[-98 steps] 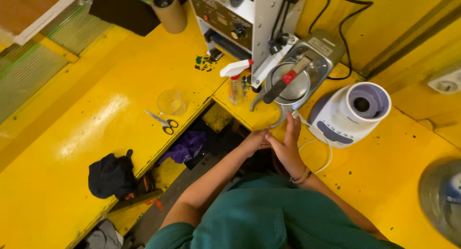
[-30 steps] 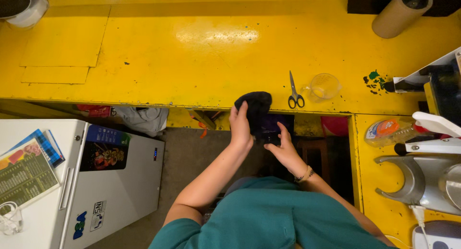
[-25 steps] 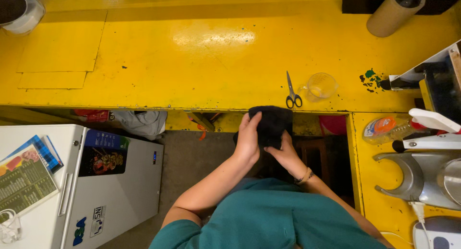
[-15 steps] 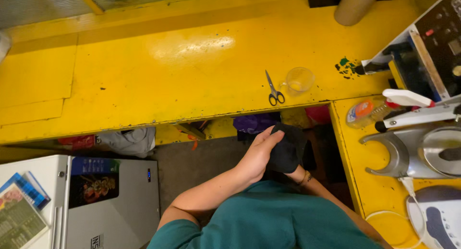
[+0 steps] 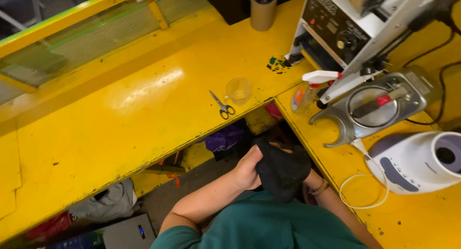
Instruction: The person cleans a yellow countertop and a white appliance using a black cloth. They plug in a power cord into a wall socket and wipe the appliance's exterior and interior. The person also moves a water dispenser and handles a glass and scissors.
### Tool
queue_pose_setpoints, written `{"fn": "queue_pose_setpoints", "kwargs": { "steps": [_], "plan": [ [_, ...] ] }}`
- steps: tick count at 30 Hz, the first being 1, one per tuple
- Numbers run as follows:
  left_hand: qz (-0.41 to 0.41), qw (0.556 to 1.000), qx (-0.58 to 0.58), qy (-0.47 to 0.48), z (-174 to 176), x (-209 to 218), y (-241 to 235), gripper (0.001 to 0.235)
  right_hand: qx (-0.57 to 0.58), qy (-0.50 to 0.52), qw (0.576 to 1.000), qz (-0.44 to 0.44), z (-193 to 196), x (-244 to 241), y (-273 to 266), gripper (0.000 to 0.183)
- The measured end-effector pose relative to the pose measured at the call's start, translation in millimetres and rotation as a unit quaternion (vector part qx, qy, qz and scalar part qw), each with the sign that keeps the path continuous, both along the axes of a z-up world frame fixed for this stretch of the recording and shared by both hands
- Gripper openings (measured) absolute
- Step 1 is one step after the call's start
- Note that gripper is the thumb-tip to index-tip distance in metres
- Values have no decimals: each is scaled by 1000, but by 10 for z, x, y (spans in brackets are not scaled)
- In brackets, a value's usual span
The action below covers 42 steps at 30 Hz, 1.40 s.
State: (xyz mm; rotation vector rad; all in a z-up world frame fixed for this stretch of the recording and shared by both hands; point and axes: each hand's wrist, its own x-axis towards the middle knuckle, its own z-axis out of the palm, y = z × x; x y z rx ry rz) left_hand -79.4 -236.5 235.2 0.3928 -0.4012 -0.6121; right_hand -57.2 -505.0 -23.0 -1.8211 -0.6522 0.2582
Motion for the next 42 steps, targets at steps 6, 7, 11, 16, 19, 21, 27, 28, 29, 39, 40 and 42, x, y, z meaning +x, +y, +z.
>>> {"fn": "queue_pose_setpoints", "kwargs": {
  "steps": [6,7,11,16,19,21,27,28,29,39,40,42],
  "plan": [
    [-92,994,-48,42,-18,-3,-353,60,122,148,974,-121,633,-557,-365,32],
    [-111,991,-55,45,2,-9,-410,63,143,140,965,-170,788,-685,-424,30],
    [-69,989,-82,-104,135,46,-735,45,248,161,884,-363,1365,-1060,-684,24],
    [-130,984,-33,-120,324,67,-1180,45,106,73,874,-469,1901,-1381,-1079,25],
    [-101,971,133,-171,463,58,-1378,56,111,25,858,-502,2177,-1638,-1228,37],
    [-64,969,54,-235,527,47,-1676,55,176,-8,850,-496,2313,-1783,-1328,39],
    [152,883,165,-412,686,147,-2174,51,143,-109,784,-594,2497,-2118,-1745,35],
    [178,873,178,-418,668,139,-2246,50,147,-113,769,-612,2491,-2172,-1819,34],
    [173,889,195,-376,630,115,-2324,42,150,-118,754,-629,2477,-2222,-1900,34],
    [141,909,340,-194,-255,52,-3083,13,52,-23,723,-689,2062,-2427,-2549,40],
    [133,913,335,-191,-344,94,-3138,13,91,18,717,-691,1974,-2400,-2585,43],
    [116,907,359,-189,-522,176,-3218,12,168,101,699,-688,1759,-2323,-2670,49]
  ]
}}
